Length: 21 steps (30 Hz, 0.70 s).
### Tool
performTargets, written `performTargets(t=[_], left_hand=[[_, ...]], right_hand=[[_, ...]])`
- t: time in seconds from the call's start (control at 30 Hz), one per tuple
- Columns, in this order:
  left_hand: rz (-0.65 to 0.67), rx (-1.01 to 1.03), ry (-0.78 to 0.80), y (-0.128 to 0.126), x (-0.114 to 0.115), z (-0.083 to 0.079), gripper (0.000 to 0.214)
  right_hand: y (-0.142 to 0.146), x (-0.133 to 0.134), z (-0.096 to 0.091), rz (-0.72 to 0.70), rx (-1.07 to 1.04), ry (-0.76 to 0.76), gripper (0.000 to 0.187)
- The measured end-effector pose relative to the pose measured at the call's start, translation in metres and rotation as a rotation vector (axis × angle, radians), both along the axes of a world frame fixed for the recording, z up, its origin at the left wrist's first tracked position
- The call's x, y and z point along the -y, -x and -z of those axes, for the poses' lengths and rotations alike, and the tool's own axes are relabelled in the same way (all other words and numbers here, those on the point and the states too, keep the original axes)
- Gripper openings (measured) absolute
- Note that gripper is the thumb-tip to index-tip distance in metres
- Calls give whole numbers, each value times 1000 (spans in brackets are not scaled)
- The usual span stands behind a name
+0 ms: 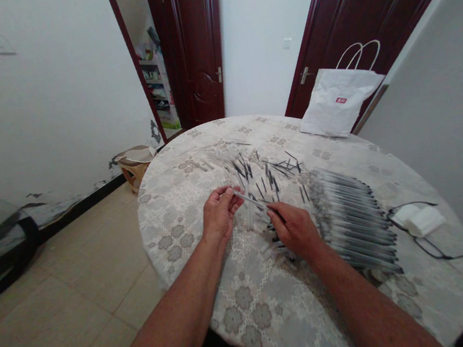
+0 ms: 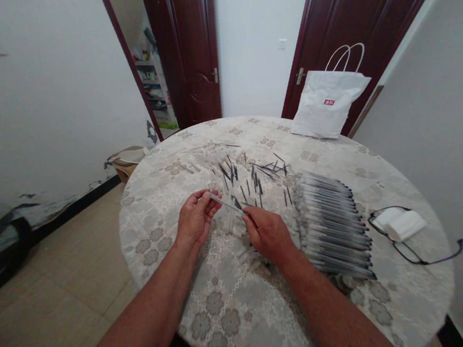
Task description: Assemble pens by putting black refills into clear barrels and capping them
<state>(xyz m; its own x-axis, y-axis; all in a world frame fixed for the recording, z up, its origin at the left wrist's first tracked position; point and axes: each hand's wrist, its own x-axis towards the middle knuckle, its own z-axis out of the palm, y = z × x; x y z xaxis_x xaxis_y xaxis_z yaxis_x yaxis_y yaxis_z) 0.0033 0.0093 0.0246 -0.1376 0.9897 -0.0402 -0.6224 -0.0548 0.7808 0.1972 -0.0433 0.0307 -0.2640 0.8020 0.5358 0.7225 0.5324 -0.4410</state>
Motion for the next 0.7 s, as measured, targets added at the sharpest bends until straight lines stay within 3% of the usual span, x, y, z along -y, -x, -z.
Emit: performTargets(t=[0.1, 0.3, 0.4, 0.47, 0.53, 0.63, 0.7], left_hand=[[1, 0, 3, 0, 0, 1, 30], [32, -1, 20, -2, 1, 2, 31], [25, -21, 20, -4, 2, 0, 32], [18, -31, 13, -6, 3, 0, 33], [38, -84, -10, -9, 5, -1, 32], [172, -246, -52, -13, 10, -4, 32], [264, -353, -100, -15, 15, -7, 34]], right_hand=[[0, 1, -3, 9, -137, 141, 22], [2, -2, -4, -19, -594, 644, 27], [2, -2, -8, -7, -678, 781, 27], [2, -1, -12, -5, -572, 709, 24], [1, 2, -18, -3, -345, 481, 21], [1, 5, -26, 19, -30, 179, 16], [1, 8, -30, 48, 107, 122, 15]])
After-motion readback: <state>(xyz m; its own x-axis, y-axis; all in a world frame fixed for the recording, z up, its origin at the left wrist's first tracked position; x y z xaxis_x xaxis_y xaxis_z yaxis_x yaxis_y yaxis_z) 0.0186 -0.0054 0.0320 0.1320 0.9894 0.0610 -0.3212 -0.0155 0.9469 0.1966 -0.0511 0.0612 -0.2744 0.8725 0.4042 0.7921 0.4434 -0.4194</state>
